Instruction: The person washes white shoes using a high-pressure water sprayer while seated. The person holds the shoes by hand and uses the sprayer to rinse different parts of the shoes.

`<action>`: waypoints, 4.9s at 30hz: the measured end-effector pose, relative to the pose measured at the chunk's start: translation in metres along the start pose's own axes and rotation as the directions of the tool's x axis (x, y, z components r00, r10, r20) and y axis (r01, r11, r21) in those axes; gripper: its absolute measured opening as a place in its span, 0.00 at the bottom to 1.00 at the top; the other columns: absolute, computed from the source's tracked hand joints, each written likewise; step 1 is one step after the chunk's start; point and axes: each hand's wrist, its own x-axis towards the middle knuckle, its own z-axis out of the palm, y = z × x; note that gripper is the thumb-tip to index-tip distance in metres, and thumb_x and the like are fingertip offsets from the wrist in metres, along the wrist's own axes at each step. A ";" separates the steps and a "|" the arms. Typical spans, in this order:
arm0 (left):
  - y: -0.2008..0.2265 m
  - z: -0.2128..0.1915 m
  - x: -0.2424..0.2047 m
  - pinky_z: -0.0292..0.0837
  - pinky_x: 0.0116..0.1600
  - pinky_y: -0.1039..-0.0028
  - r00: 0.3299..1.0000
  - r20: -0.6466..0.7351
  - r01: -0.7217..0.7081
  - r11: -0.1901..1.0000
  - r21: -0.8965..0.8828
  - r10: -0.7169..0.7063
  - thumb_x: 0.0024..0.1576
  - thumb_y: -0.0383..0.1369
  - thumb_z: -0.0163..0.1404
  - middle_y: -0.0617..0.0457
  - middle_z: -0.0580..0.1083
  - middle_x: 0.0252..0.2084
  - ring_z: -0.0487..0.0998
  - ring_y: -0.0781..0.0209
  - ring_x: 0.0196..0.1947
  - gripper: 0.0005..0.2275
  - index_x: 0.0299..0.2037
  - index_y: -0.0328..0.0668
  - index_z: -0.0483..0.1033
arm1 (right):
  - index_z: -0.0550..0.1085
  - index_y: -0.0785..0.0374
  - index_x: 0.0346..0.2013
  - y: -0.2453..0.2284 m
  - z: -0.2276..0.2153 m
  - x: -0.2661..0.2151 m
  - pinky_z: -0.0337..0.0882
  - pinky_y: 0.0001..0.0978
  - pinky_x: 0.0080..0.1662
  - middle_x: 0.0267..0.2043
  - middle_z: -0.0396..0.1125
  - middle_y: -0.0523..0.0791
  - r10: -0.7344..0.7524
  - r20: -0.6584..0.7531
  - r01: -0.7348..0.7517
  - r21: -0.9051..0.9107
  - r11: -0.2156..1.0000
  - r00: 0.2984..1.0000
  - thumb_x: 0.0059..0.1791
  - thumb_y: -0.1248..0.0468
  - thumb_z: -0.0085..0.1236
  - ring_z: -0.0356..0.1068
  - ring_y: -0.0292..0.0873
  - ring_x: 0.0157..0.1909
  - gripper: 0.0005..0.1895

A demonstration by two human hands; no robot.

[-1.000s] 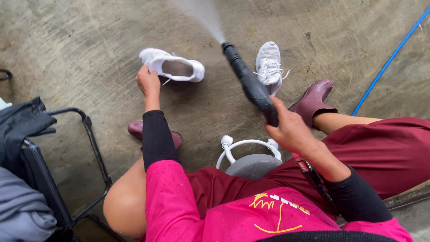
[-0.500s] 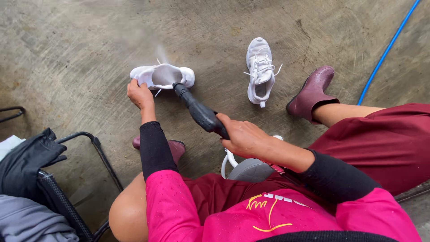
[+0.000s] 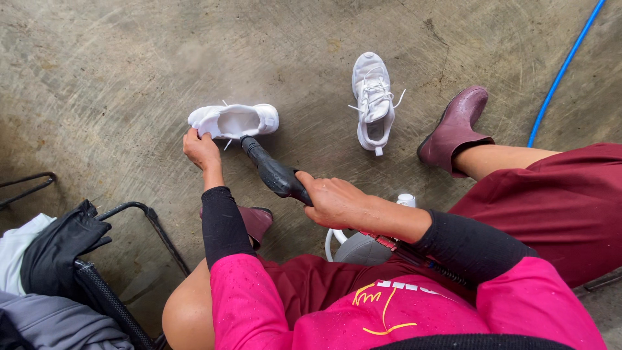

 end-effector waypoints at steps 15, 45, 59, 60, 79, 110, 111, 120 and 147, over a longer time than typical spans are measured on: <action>0.028 -0.015 -0.004 0.76 0.47 0.58 0.973 0.099 0.202 0.978 0.060 -0.207 0.53 0.33 0.56 0.61 0.76 0.17 0.83 0.50 0.36 0.04 0.36 0.57 0.78 | 0.57 0.64 0.68 0.001 -0.015 0.004 0.73 0.60 0.48 0.45 0.72 0.62 -0.022 0.004 0.022 0.002 1.000 1.000 0.47 0.61 0.50 0.74 0.71 0.48 0.34; 0.031 -0.015 -0.010 0.74 0.50 0.48 0.979 0.088 0.188 0.982 -0.026 -0.185 0.53 0.29 0.56 0.42 0.80 0.37 0.80 0.36 0.44 0.08 0.42 0.49 0.80 | 0.57 0.61 0.68 0.000 -0.004 0.020 0.73 0.59 0.47 0.44 0.73 0.61 -0.026 0.004 0.026 -0.010 1.000 1.000 0.46 0.62 0.50 0.75 0.71 0.47 0.35; -0.001 0.019 -0.005 0.79 0.34 0.75 0.941 0.056 0.340 0.922 -0.185 -0.335 0.49 0.31 0.60 0.60 0.79 0.22 0.83 0.68 0.24 0.15 0.47 0.53 0.81 | 0.54 0.51 0.71 0.011 -0.062 -0.027 0.68 0.58 0.58 0.53 0.70 0.62 0.246 -0.008 -0.245 0.081 0.966 0.969 0.45 0.55 0.57 0.69 0.69 0.59 0.40; -0.003 0.020 -0.006 0.79 0.29 0.79 0.925 0.069 0.378 0.894 -0.240 -0.373 0.48 0.30 0.60 0.60 0.80 0.24 0.82 0.71 0.22 0.15 0.47 0.52 0.81 | 0.54 0.48 0.72 0.020 -0.066 -0.028 0.67 0.57 0.60 0.54 0.70 0.63 0.305 -0.019 -0.300 0.130 0.945 0.952 0.45 0.52 0.59 0.68 0.68 0.60 0.42; 0.095 -0.078 0.005 0.66 0.65 0.59 0.877 0.356 0.427 0.185 -0.885 -0.322 0.63 0.42 0.53 0.47 0.79 0.51 0.78 0.57 0.52 0.12 0.50 0.48 0.79 | 0.51 0.46 0.74 0.085 -0.065 -0.011 0.65 0.54 0.57 0.60 0.66 0.56 0.488 0.059 -0.482 0.296 0.825 0.871 0.43 0.46 0.59 0.69 0.64 0.59 0.48; 0.207 -0.131 0.036 0.68 0.49 0.55 0.841 0.012 -0.056 -0.110 -0.992 -0.541 0.61 0.47 0.46 0.48 0.70 0.44 0.72 0.50 0.41 0.19 0.54 0.43 0.69 | 0.52 0.51 0.72 0.085 -0.053 -0.007 0.62 0.48 0.54 0.57 0.68 0.56 0.441 -0.079 -0.414 0.232 0.880 0.894 0.44 0.50 0.60 0.67 0.65 0.57 0.45; 0.209 -0.126 0.035 0.70 0.51 0.54 0.832 0.061 -0.011 -0.127 -0.992 -0.551 0.61 0.48 0.46 0.47 0.72 0.46 0.74 0.49 0.42 0.20 0.55 0.43 0.70 | 0.52 0.51 0.72 0.085 -0.054 -0.007 0.62 0.49 0.53 0.55 0.68 0.57 0.453 -0.078 -0.426 0.232 0.875 0.888 0.44 0.49 0.59 0.68 0.65 0.56 0.44; 0.220 -0.047 -0.027 0.79 0.37 0.58 0.531 0.383 0.642 0.064 -0.764 -0.756 0.58 0.40 0.47 0.43 0.77 0.35 0.81 0.47 0.34 0.16 0.39 0.30 0.78 | 0.54 0.49 0.69 0.075 -0.066 -0.009 0.63 0.52 0.53 0.58 0.67 0.58 0.485 -0.014 -0.469 0.234 0.852 0.874 0.44 0.49 0.57 0.66 0.69 0.57 0.40; 0.067 0.014 -0.050 0.63 0.72 0.57 0.824 0.560 0.499 0.577 -0.646 -0.086 0.47 0.41 0.78 0.43 0.68 0.71 0.70 0.52 0.69 0.55 0.77 0.58 0.42 | 0.51 0.51 0.70 0.089 -0.072 0.001 0.63 0.60 0.52 0.59 0.64 0.60 0.435 0.042 -0.430 0.262 0.864 0.899 0.45 0.48 0.56 0.65 0.72 0.56 0.43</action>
